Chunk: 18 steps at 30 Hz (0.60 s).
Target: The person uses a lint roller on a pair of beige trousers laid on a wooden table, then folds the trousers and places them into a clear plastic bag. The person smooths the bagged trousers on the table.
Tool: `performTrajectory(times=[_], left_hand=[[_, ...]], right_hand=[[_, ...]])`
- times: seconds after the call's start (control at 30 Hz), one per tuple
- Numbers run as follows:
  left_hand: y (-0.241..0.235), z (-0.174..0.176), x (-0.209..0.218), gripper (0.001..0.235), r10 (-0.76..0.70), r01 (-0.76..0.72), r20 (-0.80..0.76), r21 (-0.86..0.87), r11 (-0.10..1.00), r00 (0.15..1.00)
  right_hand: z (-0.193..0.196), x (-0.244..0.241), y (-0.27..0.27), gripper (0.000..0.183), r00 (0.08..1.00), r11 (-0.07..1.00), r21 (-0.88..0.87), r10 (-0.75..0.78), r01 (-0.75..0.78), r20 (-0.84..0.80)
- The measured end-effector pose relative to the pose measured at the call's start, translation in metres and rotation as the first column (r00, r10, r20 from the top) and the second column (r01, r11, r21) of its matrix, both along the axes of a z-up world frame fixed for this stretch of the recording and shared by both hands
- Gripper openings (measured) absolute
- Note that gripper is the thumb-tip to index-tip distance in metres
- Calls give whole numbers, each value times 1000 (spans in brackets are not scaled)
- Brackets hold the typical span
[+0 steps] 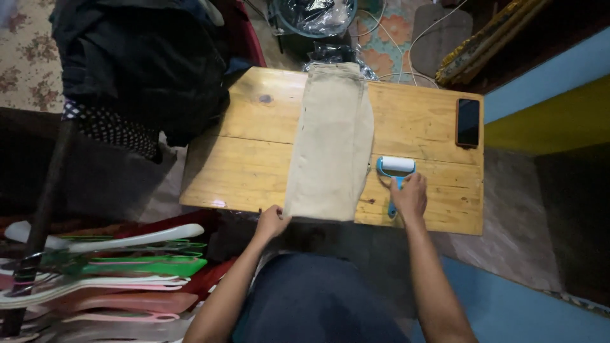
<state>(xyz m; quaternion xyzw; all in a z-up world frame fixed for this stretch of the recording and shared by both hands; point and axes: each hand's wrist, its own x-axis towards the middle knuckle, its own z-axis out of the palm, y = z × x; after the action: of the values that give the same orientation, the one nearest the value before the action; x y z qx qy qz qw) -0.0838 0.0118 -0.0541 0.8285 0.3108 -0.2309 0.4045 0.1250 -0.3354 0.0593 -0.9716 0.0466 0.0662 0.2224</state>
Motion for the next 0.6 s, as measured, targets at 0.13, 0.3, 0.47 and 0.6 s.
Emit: performTrajectory(times=[0.13,0.3,0.47,0.6], left_hand=[[-5,23,-9,50,-50,49,-86,-18,999,995],[2,-7,-22,63,-26,19,-31,-187,982,999],[0,-1,-28,68,45,-32,39,-295,955,998],[-11,58,-31,60,-45,102,152,-392,914,987]], right_hand=[[-61,-27,17,26,966,979,179,135,-96,-221],[-53,-80,64,40,836,861,352,472,-367,-281],[-93,-82,64,20,785,807,182,590,-562,-191],[-98,-81,63,21,791,814,155,580,-559,-193]])
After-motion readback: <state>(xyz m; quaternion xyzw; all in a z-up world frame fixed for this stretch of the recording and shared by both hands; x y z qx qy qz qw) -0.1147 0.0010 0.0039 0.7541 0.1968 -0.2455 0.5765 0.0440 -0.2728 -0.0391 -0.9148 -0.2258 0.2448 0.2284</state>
